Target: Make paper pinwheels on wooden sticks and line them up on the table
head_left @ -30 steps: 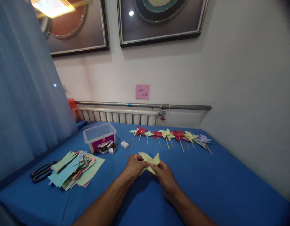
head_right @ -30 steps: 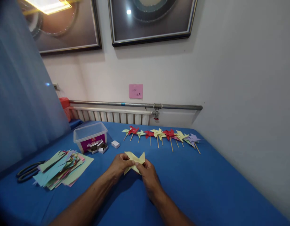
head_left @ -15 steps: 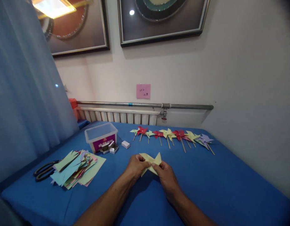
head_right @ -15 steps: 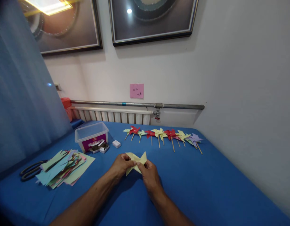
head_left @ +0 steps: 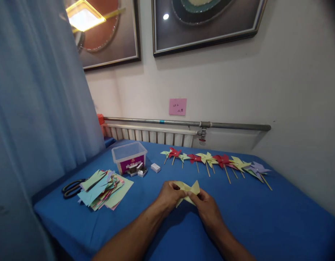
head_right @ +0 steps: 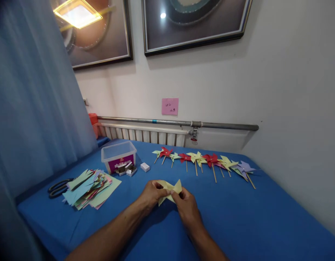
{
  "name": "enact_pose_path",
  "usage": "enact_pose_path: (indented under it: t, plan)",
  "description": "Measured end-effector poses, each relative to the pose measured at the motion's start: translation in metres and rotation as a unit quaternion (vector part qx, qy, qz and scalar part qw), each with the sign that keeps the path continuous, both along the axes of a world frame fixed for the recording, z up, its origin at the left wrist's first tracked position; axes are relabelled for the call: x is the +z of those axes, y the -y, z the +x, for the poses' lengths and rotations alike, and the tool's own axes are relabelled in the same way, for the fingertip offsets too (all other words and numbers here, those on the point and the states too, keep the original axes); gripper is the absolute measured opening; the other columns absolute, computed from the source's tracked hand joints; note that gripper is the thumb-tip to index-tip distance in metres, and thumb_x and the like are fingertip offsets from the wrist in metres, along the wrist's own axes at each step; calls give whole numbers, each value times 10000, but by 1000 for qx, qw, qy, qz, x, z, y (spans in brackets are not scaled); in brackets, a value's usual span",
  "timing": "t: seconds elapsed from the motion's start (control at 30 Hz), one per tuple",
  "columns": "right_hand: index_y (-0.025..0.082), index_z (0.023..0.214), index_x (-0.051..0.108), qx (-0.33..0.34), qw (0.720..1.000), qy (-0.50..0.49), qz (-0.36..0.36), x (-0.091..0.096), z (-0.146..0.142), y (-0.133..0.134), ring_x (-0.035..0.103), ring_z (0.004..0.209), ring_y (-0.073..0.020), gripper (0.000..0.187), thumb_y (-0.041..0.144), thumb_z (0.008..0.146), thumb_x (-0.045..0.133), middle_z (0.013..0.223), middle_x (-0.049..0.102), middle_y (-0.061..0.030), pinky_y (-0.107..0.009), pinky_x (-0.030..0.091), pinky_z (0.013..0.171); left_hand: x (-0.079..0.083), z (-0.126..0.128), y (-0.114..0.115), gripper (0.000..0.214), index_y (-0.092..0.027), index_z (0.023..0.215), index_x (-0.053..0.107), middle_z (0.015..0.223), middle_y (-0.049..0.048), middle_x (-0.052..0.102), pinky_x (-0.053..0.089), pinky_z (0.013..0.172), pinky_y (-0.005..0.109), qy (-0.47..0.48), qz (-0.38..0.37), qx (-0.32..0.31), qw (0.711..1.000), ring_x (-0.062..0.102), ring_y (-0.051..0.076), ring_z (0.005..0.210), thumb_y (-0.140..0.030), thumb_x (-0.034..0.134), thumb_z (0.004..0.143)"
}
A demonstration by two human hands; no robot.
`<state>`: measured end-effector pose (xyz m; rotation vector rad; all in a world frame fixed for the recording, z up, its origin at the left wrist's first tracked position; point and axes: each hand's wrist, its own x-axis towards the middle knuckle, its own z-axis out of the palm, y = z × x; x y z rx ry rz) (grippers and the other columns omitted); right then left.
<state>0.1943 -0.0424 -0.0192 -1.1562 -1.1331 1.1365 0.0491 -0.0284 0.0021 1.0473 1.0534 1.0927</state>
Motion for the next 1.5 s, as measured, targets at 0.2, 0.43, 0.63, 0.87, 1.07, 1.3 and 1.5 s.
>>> enact_pose_path:
  t: [0.2, 0.43, 0.63, 0.87, 1.07, 1.3, 1.5]
  plan:
    - [177, 839, 782, 18, 1000, -9, -1, 2, 0, -3, 697, 721, -283, 422, 530, 616, 844, 761, 782, -72, -359, 528, 662, 3, -2, 2, 317, -108, 734, 740, 684, 41, 694, 425, 569, 242, 26, 21, -46, 998, 564, 126, 580, -310, 858, 520]
    - [183, 857, 777, 1, 1000, -15, -23, 0, 7, -4, 704, 715, -299, 444, 542, 602, 832, 767, 788, -77, -376, 527, 676, 9, -49, -28, 168, -177, 740, 686, 699, 23, 641, 464, 710, 273, -180, 142, 74, 971, 578, 161, 686, -326, 634, 796]
    - [195, 855, 786, 8, 999, -25, -23, -16, 12, -10, 718, 744, -316, 421, 549, 630, 817, 771, 794, -79, -387, 538, 693, 14, -99, -48, 236, -126, 920, 756, 1021, 167, 720, 448, 902, 357, -610, 165, 182, 753, 646, 279, 1005, -150, 523, 889]
    - [187, 920, 783, 24, 999, -21, -14, -12, 12, -6, 737, 800, -319, 397, 520, 704, 766, 826, 806, -80, -372, 556, 704, 23, -103, -57, 412, -66, 1135, 757, 1167, 254, 713, 395, 1011, 459, -781, 118, 127, 599, 619, 366, 1158, -107, 404, 926]
    - [179, 936, 775, 31, 999, 4, -24, -8, 13, -5, 740, 842, -319, 392, 509, 731, 722, 864, 809, -86, -368, 560, 746, 25, -111, -60, 406, -94, 1085, 788, 1177, 234, 726, 384, 1020, 489, -794, 74, 85, 597, 621, 374, 1170, -146, 415, 933]
    - [177, 956, 769, 40, 999, -5, -19, -20, 13, -10, 741, 829, -312, 444, 553, 723, 726, 884, 808, -94, -379, 570, 759, 22, -114, -56, 357, -121, 1003, 798, 1107, 222, 755, 464, 915, 415, -737, 61, 34, 673, 690, 346, 1076, -222, 462, 930]
    - [173, 956, 766, 40, 999, 0, -9, -25, 12, -13, 736, 821, -304, 464, 569, 719, 717, 867, 806, -88, -359, 563, 732, 30, -133, -57, 280, -213, 812, 782, 880, 68, 772, 416, 674, 265, -677, 73, -38, 732, 711, 229, 876, -156, 508, 813]
